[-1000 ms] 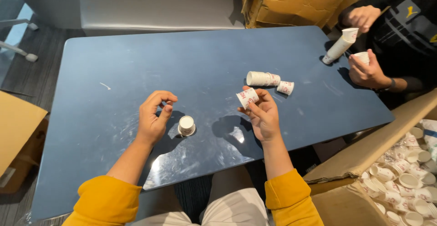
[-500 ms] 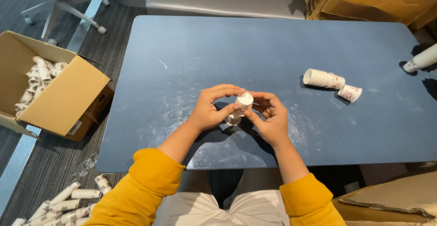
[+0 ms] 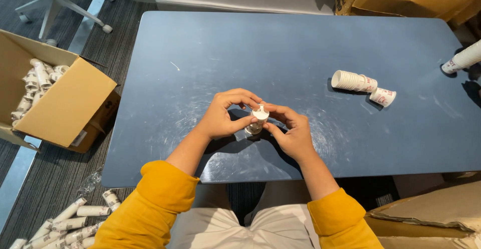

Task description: Stacking paper cups and packing them into a large cardboard box.

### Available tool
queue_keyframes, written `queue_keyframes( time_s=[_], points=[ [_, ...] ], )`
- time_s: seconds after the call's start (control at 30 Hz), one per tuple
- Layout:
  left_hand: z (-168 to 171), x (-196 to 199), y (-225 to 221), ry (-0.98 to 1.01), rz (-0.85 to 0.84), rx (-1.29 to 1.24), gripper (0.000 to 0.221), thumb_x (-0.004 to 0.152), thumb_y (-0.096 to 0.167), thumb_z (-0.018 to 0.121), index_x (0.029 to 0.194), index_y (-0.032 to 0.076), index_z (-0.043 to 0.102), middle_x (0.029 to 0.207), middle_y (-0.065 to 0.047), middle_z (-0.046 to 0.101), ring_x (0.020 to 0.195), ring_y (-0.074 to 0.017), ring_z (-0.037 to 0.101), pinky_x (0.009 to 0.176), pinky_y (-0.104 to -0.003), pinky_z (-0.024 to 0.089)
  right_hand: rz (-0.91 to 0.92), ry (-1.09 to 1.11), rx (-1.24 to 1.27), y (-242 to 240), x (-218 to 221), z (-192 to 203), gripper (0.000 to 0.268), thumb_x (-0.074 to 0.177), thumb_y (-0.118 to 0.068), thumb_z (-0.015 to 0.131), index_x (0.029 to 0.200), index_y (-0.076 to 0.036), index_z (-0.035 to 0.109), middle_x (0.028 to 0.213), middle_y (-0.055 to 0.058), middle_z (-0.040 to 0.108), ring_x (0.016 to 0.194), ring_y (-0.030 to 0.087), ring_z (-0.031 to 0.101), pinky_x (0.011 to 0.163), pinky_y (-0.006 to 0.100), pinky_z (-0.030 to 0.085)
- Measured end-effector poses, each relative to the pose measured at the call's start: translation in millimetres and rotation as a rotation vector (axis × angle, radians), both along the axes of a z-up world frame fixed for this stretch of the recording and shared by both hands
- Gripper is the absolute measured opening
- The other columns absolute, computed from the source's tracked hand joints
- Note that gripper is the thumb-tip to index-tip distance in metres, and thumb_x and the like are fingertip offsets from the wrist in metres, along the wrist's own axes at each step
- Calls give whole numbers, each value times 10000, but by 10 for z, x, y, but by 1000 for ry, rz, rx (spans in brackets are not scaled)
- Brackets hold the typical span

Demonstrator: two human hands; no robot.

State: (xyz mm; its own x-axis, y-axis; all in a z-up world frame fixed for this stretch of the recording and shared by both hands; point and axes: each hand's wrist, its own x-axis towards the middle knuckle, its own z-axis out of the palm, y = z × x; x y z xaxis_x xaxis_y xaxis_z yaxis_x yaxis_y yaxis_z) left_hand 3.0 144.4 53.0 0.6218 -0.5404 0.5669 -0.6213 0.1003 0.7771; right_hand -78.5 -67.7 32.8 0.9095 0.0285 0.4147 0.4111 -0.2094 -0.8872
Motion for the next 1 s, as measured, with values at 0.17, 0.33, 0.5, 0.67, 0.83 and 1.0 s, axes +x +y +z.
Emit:
queue_keyframes(
  time_s=[0.17, 0.33, 0.5, 0.67, 0.83, 1.0],
  points=[
    [-2, 0, -7, 13, 14, 14, 182, 827, 141, 821, 992, 79, 777, 1141, -73, 766, 1015, -174, 709, 828, -286, 534, 8, -2, -27, 11, -12, 17, 390, 852, 70, 748, 1223, -23, 675, 1268, 139, 729, 1213, 262, 712, 1073, 388, 574],
    [-28, 9, -16, 33, 42, 28, 112, 846, 144, 803, 934, 78, 781, 1090, -61, 775, 964, -163, 706, 792, -280, 525, 5, 13, -75, 37, -23, 79, 383, 839, 53, 765, 1205, -25, 682, 1262, 133, 730, 1196, 261, 717, 1061, 383, 580],
    [-108, 46, -16, 23, 63, 81, 89, 826, 144, 798, 869, 74, 763, 1043, -48, 763, 907, -143, 701, 757, -267, 529, 0, 48, -142, 77, -29, 135, 367, 831, 35, 767, 1184, -29, 689, 1243, 119, 742, 1173, 246, 729, 1007, 372, 555],
    [-174, 72, -36, 130, 37, 197, 82, 800, 142, 789, 807, 70, 750, 1000, -20, 724, 759, -94, 620, 668, -241, 497, 32, 110, -180, 75, -28, 130, 341, 832, 15, 792, 1154, -17, 683, 1223, 107, 756, 1135, 225, 746, 1003, 342, 601],
    [-151, 69, 5, 92, 20, 181, 76, 816, 127, 774, 833, 62, 739, 1036, -33, 717, 807, -105, 628, 701, -249, 499, 23, 123, -179, 74, -8, 98, 357, 817, -12, 813, 1154, -31, 698, 1162, 90, 780, 1100, 218, 771, 991, 343, 610],
    [-94, 80, 4, 70, -12, -13, 91, 869, 71, 682, 941, 32, 724, 1149, -89, 684, 1032, -163, 648, 868, -286, 514, -107, -61, -210, -137, -59, 223, 393, 786, -26, 823, 1160, -29, 699, 1323, 109, 697, 1197, 233, 693, 1002, 363, 579]
  ],
)
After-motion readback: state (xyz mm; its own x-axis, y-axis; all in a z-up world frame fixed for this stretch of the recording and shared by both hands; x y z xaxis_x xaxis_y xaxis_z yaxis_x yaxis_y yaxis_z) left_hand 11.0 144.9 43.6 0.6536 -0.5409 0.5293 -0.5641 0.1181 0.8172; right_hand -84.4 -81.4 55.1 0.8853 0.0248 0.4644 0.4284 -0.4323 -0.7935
